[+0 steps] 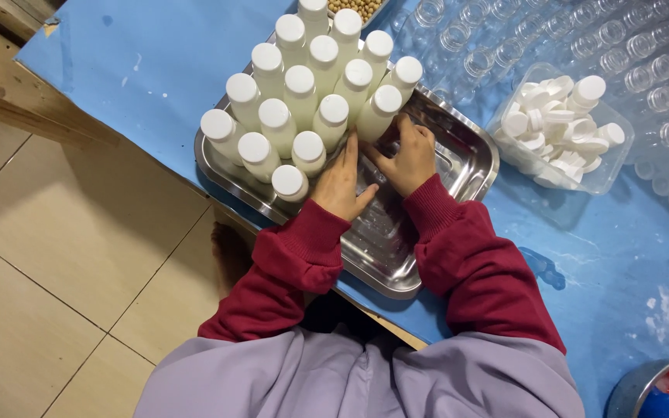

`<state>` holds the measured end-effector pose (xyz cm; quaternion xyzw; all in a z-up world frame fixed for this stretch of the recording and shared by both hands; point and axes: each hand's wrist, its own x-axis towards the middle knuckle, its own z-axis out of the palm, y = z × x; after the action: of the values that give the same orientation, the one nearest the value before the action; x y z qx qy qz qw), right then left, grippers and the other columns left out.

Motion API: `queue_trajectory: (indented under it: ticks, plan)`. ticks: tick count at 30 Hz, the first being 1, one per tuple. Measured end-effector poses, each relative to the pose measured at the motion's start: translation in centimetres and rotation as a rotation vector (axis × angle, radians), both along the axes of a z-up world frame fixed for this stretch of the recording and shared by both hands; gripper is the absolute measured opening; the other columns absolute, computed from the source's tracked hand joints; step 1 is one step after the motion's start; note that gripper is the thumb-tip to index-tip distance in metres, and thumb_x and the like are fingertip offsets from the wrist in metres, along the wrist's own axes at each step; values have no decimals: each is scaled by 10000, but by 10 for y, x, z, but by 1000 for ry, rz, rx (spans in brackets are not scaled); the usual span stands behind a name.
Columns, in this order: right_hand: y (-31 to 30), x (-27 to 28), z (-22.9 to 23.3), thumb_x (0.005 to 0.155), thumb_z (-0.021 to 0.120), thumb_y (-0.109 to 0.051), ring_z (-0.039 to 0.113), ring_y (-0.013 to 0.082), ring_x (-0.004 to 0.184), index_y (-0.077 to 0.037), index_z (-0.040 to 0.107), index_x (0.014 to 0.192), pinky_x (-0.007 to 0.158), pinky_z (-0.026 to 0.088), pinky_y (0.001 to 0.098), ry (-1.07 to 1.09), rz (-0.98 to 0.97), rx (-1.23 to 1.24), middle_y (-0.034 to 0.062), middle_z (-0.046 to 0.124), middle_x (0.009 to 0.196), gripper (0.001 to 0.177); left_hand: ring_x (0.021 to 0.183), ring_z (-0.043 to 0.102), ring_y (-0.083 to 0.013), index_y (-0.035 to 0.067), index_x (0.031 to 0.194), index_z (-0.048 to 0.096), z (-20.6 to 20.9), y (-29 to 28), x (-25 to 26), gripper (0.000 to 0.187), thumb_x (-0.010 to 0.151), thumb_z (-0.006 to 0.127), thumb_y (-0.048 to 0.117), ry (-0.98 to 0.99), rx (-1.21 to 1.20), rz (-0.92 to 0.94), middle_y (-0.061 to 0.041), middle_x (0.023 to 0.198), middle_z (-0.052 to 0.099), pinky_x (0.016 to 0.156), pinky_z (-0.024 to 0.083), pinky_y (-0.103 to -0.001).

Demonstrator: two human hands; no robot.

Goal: The person uses an orange ladle and a blue funnel to transfer a white liquid from a large container into small plastic bottles. After filling, the person screws a white cap onto the bottle and places it on a metal tray with other filled bottles.

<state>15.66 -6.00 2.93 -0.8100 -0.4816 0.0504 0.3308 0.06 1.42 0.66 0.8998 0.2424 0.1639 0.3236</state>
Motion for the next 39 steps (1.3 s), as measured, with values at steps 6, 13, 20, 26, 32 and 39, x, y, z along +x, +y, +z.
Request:
queue_trajectory:
  ticks: [6,13,20,26,32,39]
  plan:
    - [0,-7,14,935,784,-582,728,212,837,-159,556,1043,1048,363,501,43,-27,11,-14,709,837,493,1309,578,-397,7,1614,42,-2,1,0,1142,822,813,290,17,-10,-19,-276,1512,460,1051,556,-428]
    - [-15,-22,40,944,750,-613,730,214,822,-171,533,1012,1021,382,480,50,-51,45,-12,711,827,497,1278,596,-412,-42,1601,78,49,-16,-24,1112,827,800,299,72,17,-59,-294,1524,445,1017,571,-446]
    - [-60,-55,96,1015,668,-542,745,203,818,-179,576,1004,979,422,434,-26,0,162,-13,724,821,375,1277,599,-415,-80,1578,214,98,-46,-40,980,850,778,256,-89,136,-101,-320,1460,510,1016,550,-429]
    - [-131,-64,122,1010,662,-522,745,191,841,-184,628,991,1028,408,444,-28,-25,213,-26,730,834,340,1236,634,-387,-62,1571,279,145,-92,-40,829,905,705,187,-246,174,-161,-304,1433,543,1023,541,-400]
    - [-223,-61,139,1011,675,-467,731,157,879,-209,652,988,1075,384,450,-20,-138,239,-58,725,860,260,1264,612,-385,-41,1508,407,146,-151,-8,690,917,690,176,-398,161,-331,-262,1425,553,1062,509,-420]
    - [-317,-38,140,1017,694,-421,737,229,918,-175,683,979,1026,448,439,44,-300,268,-2,738,877,248,1363,512,-452,-10,1447,483,150,-230,45,505,959,603,41,-509,-94,-605,-258,1427,524,1101,473,-504]
